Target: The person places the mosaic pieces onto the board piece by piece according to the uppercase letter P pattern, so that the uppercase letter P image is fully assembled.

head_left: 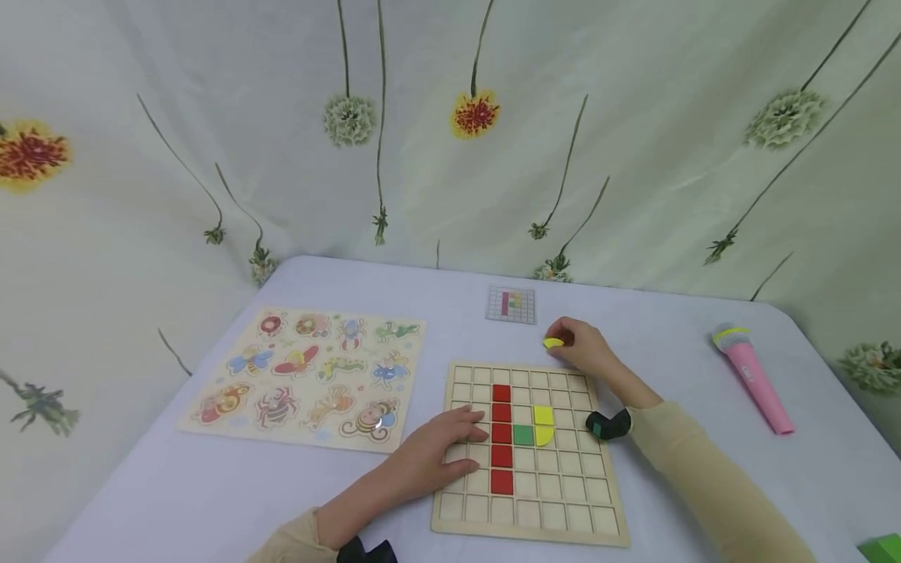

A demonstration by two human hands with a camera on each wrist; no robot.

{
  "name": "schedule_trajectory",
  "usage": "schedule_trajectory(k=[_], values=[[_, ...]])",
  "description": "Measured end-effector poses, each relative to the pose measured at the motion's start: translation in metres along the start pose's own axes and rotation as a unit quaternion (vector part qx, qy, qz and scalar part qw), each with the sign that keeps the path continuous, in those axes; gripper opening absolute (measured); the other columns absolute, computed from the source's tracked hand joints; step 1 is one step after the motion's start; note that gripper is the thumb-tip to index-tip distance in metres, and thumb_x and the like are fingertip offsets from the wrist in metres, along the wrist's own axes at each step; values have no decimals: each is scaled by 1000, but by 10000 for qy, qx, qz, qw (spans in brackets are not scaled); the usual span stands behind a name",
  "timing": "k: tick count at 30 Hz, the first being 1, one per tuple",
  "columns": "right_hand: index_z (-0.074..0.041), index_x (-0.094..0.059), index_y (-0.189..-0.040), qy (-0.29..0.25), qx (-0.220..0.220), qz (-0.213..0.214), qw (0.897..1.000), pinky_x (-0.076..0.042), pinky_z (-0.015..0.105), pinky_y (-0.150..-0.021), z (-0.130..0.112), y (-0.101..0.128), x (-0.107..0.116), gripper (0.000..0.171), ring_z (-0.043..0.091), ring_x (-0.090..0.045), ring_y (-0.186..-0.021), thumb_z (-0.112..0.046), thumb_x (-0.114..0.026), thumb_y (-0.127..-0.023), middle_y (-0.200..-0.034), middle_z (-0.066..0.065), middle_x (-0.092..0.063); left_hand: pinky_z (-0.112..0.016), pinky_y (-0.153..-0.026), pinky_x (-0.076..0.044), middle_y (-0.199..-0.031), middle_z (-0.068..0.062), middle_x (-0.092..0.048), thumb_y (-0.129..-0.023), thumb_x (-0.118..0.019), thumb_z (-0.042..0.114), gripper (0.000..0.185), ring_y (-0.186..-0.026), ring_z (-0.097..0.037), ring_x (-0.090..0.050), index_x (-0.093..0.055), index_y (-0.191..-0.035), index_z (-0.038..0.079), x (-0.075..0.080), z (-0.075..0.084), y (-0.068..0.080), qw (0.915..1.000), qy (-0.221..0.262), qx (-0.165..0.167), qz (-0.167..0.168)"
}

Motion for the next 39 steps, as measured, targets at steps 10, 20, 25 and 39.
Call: schedule_trajectory(k=[10,20,25,39], values=[[2,-67,-101,-437,-210,366,9982,-41,28,-57,-16,17,15,16,19,-51,-69,-2,-67,-85,-81,6,-64,-39,-107,-27,-140,-1,-44,-86,-69,21,31,-134,-19,-29,-64,-116,14,-2,0,2,10000,-28,75,-48],[7,-62,-109,-1376,-225,-394,9894,-54,29,-61,-37,41,-4,22,24,-61,-66,1,-63,-87,-77,7,-60,-39,-108,-26,-140,1,-44,-86,-69,21,32,-135,-18,-28,-64,-117,14,0,-2,0,9999,-17,112,-41],[5,-64,-111,-1385,-297,-898,9858,-54,27,-61,-39,51,-15,21,20,-61,-66,4,-55,-91,-80,7,-60,-39,-108,-26,-141,0,-43,-86,-69,21,32,-135,-18,-28,-63,-117,14,1,-2,-1,9999,-35,117,-50],[-1,-66,-92,-1301,-582,-435,9888,-49,27,-60,-29,56,-13,8,19,-57,-65,-8,-66,-88,-72,4,-59,-38,-108,-25,-141,2,-43,-86,-69,22,33,-135,-17,-26,-63,-117,15,-1,-3,-1,9999,-36,92,-53]])
Point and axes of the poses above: each hand's wrist, its own y-axis away from the middle knuckle, its own x-axis out of the back of the hand, z = x × y, the point moved 8 cm from there along -y, towards the middle knuckle
